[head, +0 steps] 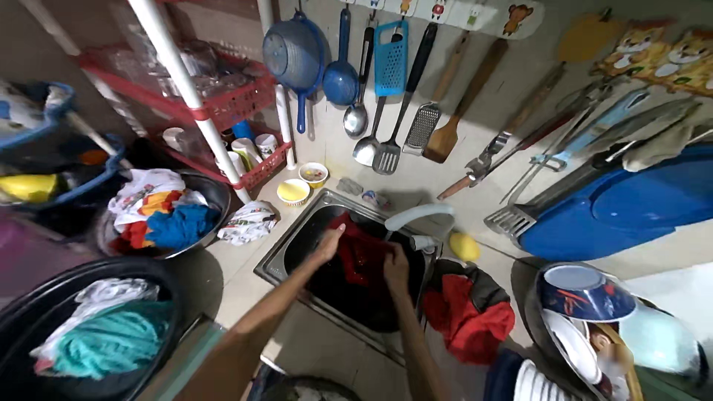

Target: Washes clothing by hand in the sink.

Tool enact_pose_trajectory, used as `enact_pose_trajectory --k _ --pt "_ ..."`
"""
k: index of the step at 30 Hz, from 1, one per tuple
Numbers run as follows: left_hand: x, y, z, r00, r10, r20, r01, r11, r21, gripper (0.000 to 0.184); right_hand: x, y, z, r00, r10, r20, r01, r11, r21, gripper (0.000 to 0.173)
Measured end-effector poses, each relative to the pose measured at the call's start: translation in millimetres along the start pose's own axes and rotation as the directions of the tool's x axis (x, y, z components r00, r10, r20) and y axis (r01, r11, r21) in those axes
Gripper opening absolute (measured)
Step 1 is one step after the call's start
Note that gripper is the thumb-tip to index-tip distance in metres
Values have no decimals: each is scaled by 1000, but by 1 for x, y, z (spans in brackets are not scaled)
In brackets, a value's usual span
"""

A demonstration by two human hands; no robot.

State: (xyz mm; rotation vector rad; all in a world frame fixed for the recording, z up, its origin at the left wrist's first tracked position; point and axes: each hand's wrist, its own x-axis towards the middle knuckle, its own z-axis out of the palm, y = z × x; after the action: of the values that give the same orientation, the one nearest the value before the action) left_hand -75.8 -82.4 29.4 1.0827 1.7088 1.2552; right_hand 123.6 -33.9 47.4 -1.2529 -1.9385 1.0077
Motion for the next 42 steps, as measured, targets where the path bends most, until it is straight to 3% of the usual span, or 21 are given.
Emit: enact_pose_trajectory --k 1,3,6,8,10,12,14,17,19,22,25,29,33,36,39,41,42 --pt "3 -4 -21 996 42 74 -60 964 259 53 -1 -16 -21 999 -48 -16 46 996 -77 35" --pt "13 -22 -56 973 86 212 -205 740 640 63 -3 -41 -58 994 -109 -24 102 972 -211 34" --pt "23 -44 -100 908 154 390 -419 280 864 76 -1 -67 -101 970 -226 -92 184 925 -332 31" --pt "21 -34 -128 855 187 483 -501 64 863 70 3 -73 -125 937 -320 -143 257 905 -338 28" --pt "19 -13 -152 772 298 561 -583 -20 812 46 2 -82 -144 920 -353 -171 280 896 -344 28" --pt "18 14 -174 649 400 647 -668 -108 737 34 -1 -93 -158 905 -380 -192 298 888 -351 28" --pt "14 48 -191 567 443 695 -690 -206 694 36 8 -106 -169 884 -420 -206 328 870 -367 29" --pt "-2 101 -214 527 396 752 -703 -295 648 31 27 -122 -184 869 -443 -219 340 857 -387 30" --pt "-4 121 -230 446 399 801 -726 -362 585 22 30 -131 -192 861 -454 -229 347 854 -389 29" --pt "-7 147 -245 380 394 837 -728 -430 533 29 33 -142 -199 873 -426 -239 325 872 -366 30" --pt "-19 174 -244 443 383 811 -722 -384 576 41 37 -149 -204 888 -369 -273 280 907 -316 31" --pt "-32 201 -221 396 549 736 -739 -285 610 45 46 -154 -203 906 -257 -336 249 966 -68 31" --pt "-45 229 -174 423 772 474 -740 -7 672 38 46 -170 -190 928 -255 -271 311 931 190 37" --pt "-37 237 -133 437 854 281 -756 180 629 34 31 -171 -161 934 -346 -87 356 912 204 41" --pt "-25 214 -88 635 722 276 -712 407 573 31 14 -128 -96 919 -380 106 374 925 68 56" --pt "-13 174 -63 799 497 339 -597 593 540 46 19 -75 -37 926 -285 248 314 946 -86 41" --pt "-7 145 -52 855 374 361 -517 672 530 59 23 -44 -8 925 -163 342 247 945 -216 36"
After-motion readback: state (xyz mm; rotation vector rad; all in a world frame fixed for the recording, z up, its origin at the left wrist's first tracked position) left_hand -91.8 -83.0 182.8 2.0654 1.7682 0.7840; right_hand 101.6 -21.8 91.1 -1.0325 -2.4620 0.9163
